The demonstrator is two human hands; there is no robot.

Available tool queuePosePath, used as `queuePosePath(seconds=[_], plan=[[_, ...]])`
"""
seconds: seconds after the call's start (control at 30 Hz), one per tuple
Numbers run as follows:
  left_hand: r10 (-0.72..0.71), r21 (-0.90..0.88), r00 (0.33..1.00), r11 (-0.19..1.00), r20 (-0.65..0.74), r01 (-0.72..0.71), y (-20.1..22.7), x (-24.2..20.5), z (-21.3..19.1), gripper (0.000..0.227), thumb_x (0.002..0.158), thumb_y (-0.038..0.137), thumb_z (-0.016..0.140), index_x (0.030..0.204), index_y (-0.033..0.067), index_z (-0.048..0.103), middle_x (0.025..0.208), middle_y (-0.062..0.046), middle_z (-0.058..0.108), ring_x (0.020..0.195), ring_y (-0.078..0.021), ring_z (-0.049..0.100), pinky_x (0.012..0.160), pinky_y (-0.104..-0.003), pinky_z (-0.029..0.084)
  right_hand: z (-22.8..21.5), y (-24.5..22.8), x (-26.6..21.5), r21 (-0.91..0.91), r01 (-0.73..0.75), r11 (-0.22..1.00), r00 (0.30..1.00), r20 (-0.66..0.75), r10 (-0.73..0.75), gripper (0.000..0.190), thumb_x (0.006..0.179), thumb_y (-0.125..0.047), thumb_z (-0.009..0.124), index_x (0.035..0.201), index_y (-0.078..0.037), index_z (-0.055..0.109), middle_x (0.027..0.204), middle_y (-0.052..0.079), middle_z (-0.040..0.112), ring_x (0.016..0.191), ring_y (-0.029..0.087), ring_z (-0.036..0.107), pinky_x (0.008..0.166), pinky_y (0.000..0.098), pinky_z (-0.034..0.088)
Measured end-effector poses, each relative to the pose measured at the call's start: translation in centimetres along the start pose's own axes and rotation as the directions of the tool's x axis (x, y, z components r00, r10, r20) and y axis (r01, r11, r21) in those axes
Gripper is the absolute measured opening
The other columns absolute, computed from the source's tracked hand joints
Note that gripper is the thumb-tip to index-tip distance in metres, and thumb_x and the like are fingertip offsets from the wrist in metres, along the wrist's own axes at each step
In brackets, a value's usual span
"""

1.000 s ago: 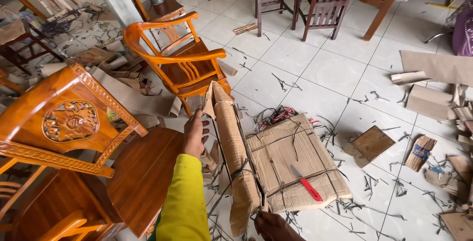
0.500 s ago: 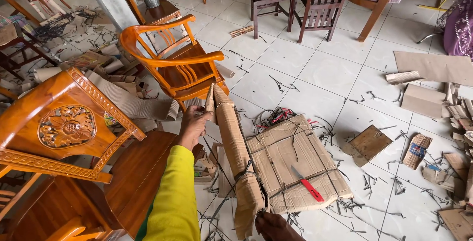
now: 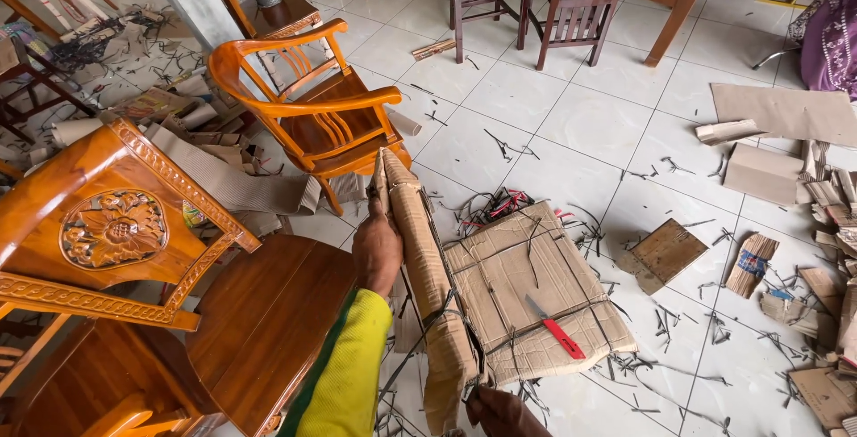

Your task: The person uses a red utility knife to cut black plastic straps securing a large cardboard bundle. They then pull and remove the cut straps by hand, discarding them onto the floor.

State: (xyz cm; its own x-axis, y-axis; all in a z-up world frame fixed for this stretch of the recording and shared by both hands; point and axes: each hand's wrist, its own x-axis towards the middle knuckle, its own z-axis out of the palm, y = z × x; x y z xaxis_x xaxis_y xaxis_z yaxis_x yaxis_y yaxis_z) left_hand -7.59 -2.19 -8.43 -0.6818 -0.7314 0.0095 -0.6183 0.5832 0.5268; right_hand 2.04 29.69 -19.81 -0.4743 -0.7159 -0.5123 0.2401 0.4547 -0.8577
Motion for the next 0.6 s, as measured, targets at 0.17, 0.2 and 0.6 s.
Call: queuePosePath(seconds=[0.17,0.2,0.6], plan=[[0.588,0.489,0.806,0.686,0.062,-0.539,-3.1,2.0,1.8,0.018,0.096,0.003,0.050,0.085,0.0013,0.065,0.120,-0.025,0.062,0.080,-0.0365,0.067,0.068,-0.049,0.058,0.1,1.9,1.0,-0.265,0.142,0.954,0.987,-0.033,-0.156,0.026,0.103,-0.015,0.057,0.078,-0.014,0.057,0.065,-0.003,0.049,0.058,0.012,0.038,0.058,0.0341,0.035],[0.586,0.491,0.808,0.687,0.061,-0.536,-0.8,1.2,-1.1,0.018,0.096,0.003,0.050,0.085,0.0013,0.065,0.120,-0.025,0.062,0.080,-0.0365,0.067,0.068,-0.049,0.058,0.1,1.5,0.9,-0.264,0.144,0.954,0.987,-0.030,-0.157,0.026,0.103,-0.015,0.057,0.078,-0.014,0.057,0.065,-0.003,0.049,0.058,0.012,0.038,0.058,0.0341,0.035],[-0.298,-0.652,0.928,0.661,0.225,0.371,1.5,1.9,-5.1,0.059,0.088,0.035,0.078,0.128,0.0126,0.040,0.123,-0.015,0.062,0.087,-0.0227,0.067,0.063,-0.036,0.062,-0.3,0.0,0.2,-0.190,0.062,0.980,0.998,0.008,-0.062,0.028,0.106,-0.025,0.052,0.081,-0.017,0.063,0.071,-0.004,0.050,0.065,0.009,0.046,0.066,0.0276,0.037]])
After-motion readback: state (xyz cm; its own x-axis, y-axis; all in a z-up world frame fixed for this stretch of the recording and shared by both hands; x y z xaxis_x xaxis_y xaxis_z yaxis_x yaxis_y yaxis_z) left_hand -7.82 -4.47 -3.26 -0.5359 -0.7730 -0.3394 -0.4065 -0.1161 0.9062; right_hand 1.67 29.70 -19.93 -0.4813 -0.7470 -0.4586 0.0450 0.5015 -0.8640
